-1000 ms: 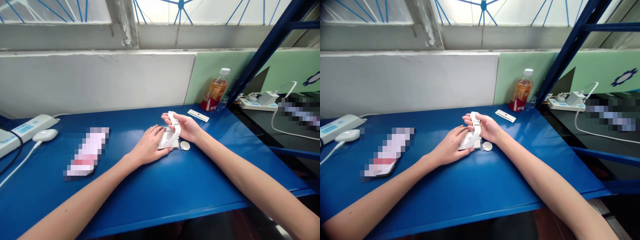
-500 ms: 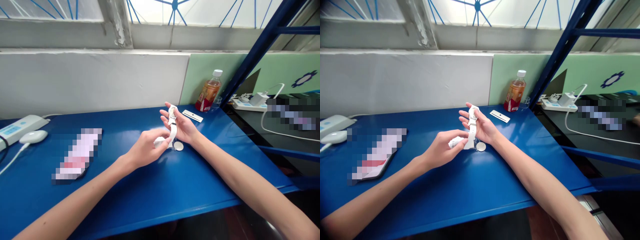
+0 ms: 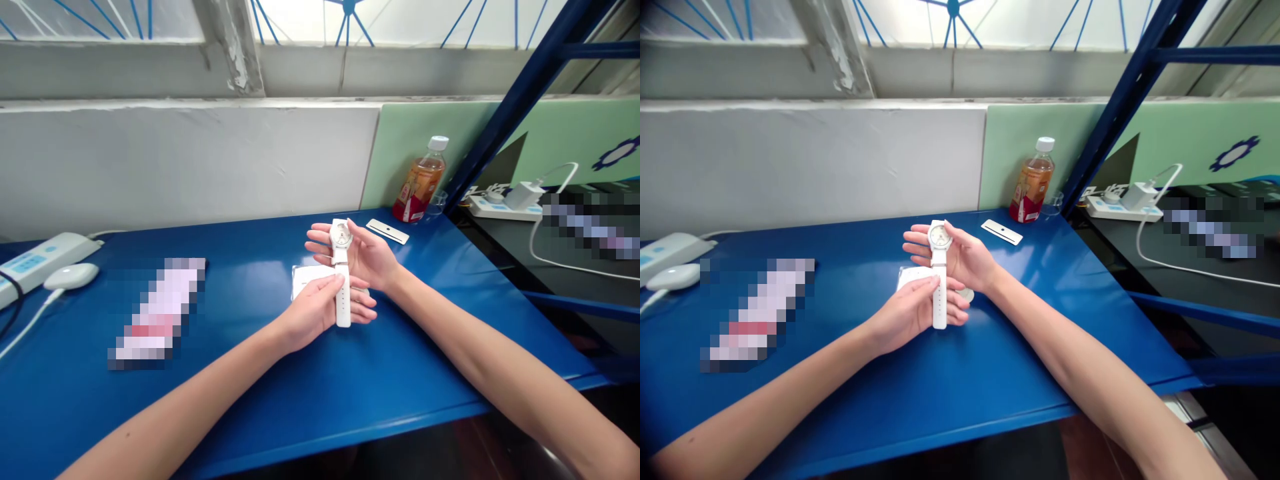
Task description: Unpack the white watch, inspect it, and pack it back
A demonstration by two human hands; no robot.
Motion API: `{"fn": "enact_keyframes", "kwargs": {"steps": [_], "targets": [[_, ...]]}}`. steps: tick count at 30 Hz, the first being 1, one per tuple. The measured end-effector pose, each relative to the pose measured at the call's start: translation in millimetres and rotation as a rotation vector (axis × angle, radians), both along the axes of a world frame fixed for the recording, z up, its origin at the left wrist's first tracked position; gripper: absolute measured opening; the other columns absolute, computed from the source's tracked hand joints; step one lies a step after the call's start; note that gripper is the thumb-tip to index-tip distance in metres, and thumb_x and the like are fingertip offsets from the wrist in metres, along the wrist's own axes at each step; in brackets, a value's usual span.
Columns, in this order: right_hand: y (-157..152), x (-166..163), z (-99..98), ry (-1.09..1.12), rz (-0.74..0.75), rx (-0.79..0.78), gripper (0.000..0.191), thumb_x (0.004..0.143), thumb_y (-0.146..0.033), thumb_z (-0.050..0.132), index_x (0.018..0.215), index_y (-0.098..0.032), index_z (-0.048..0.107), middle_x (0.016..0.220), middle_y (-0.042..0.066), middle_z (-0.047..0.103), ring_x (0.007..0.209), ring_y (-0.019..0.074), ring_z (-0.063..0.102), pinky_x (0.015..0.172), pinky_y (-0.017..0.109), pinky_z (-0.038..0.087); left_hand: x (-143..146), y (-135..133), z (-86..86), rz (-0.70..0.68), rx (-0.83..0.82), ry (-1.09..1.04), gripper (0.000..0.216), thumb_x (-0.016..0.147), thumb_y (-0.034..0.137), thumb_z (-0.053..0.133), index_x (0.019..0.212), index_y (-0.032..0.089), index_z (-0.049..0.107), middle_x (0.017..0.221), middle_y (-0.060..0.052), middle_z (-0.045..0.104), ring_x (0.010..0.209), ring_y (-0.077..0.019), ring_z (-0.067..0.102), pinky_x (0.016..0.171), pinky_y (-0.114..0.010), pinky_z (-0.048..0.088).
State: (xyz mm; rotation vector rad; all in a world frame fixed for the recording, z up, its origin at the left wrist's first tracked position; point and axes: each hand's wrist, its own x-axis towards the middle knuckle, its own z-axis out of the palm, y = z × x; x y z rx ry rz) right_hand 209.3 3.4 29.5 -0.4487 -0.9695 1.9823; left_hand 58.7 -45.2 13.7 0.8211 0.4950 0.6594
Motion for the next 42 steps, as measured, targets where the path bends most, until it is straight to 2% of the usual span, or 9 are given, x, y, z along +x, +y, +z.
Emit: {"fn": "enact_keyframes", "kwargs": {"steps": [3,7,10,15,20,27,34,38,42], "targets": [[-4.3,0.2,4.6,0.020,0.020,0.039,0.045,0.102,-0.041,0.025,0.125,-0.021,0.059,0.130,0.006,0.066,0.122,0.0190,0.061,0.113,0.041,0.039,-1.3,-0.7,-2.0,0.011,-0.018,-0.022,0.031,0.098,0.037,0.054,0.102,0.009,0.066,0.093,-0.014,0.074,0.085,-0.0253,0.074,0.087,-0.043,0.055],[-4.8,0.2,5.9,0.026,0.054,0.022,0.044,0.103,-0.034,0.025,0.119,-0.015,0.062,0.127,0.009,0.068,0.122,0.0187,0.061,0.115,0.037,0.036,0.1,-1.5,-2.2,0.009,-0.018,-0.006,0.031,0.099,0.035,0.052,0.102,0.008,0.066,0.097,-0.017,0.074,0.089,-0.0271,0.074,0.088,-0.044,0.055],[-3.0,-0.2,4.3,-0.028,0.035,0.006,0.044,0.104,-0.036,0.026,0.119,-0.014,0.062,0.125,0.010,0.069,0.118,0.0181,0.063,0.112,0.036,0.039,1.4,-2.5,-0.8,0.018,-0.024,0.012,0.031,0.100,0.034,0.050,0.101,0.006,0.066,0.097,-0.018,0.075,0.090,-0.0279,0.074,0.087,-0.044,0.056],[-2.0,-0.7,2.5,-0.065,0.034,0.009,0.044,0.105,-0.043,0.025,0.129,-0.023,0.055,0.120,0.008,0.071,0.105,0.0192,0.069,0.100,0.040,0.049,2.1,-1.3,0.5,0.087,-0.035,0.075,0.033,0.101,0.032,0.049,0.101,0.004,0.067,0.098,-0.021,0.074,0.088,-0.0284,0.074,0.086,-0.044,0.056],[-2.6,-2.3,0.2,-0.057,-0.008,-0.001,0.045,0.106,-0.037,0.024,0.121,-0.016,0.060,0.116,0.011,0.073,0.101,0.0199,0.071,0.088,0.033,0.055,3.9,-1.5,2.3,0.097,-0.093,0.113,0.037,0.103,0.025,0.040,0.096,0.002,0.068,0.093,-0.021,0.074,0.083,-0.0263,0.075,0.083,-0.041,0.057],[-2.6,-0.6,2.3,-0.050,0.028,-0.072,0.062,0.104,-0.045,0.014,0.114,-0.010,0.064,0.115,0.015,0.073,0.102,0.0223,0.070,0.091,0.036,0.054,5.5,-2.7,-0.8,0.080,-0.105,0.064,0.038,0.104,0.023,0.036,0.096,0.003,0.068,0.092,-0.020,0.075,0.083,-0.0267,0.075,0.083,-0.042,0.057],[-3.8,1.9,8.1,-0.031,0.052,-0.087,0.060,0.099,-0.035,0.013,0.117,-0.008,0.064,0.117,0.015,0.072,0.104,0.0235,0.069,0.098,0.041,0.050,3.3,-2.6,-2.3,0.017,-0.097,-0.043,0.033,0.102,0.027,0.044,0.100,0.004,0.067,0.097,-0.020,0.074,0.088,-0.0273,0.074,0.086,-0.042,0.056],[-4.7,3.8,10.9,-0.016,0.040,-0.106,0.056,0.098,-0.033,0.017,0.117,-0.009,0.064,0.116,0.014,0.072,0.099,0.0213,0.070,0.094,0.039,0.052,1.2,-1.8,-0.4,-0.015,-0.087,-0.097,0.030,0.098,0.032,0.054,0.101,0.005,0.068,0.098,-0.018,0.074,0.087,-0.0268,0.074,0.085,-0.041,0.056],[-3.1,7.6,10.4,0.030,-0.006,-0.085,0.049,0.100,-0.034,0.027,0.114,-0.009,0.067,0.103,0.010,0.075,0.088,0.0169,0.070,0.083,0.029,0.056,0.4,-1.6,0.7,0.087,-0.043,-0.075,0.028,0.091,0.035,0.066,0.099,0.009,0.067,0.085,-0.011,0.073,0.075,-0.0202,0.072,0.076,-0.034,0.057]]}}
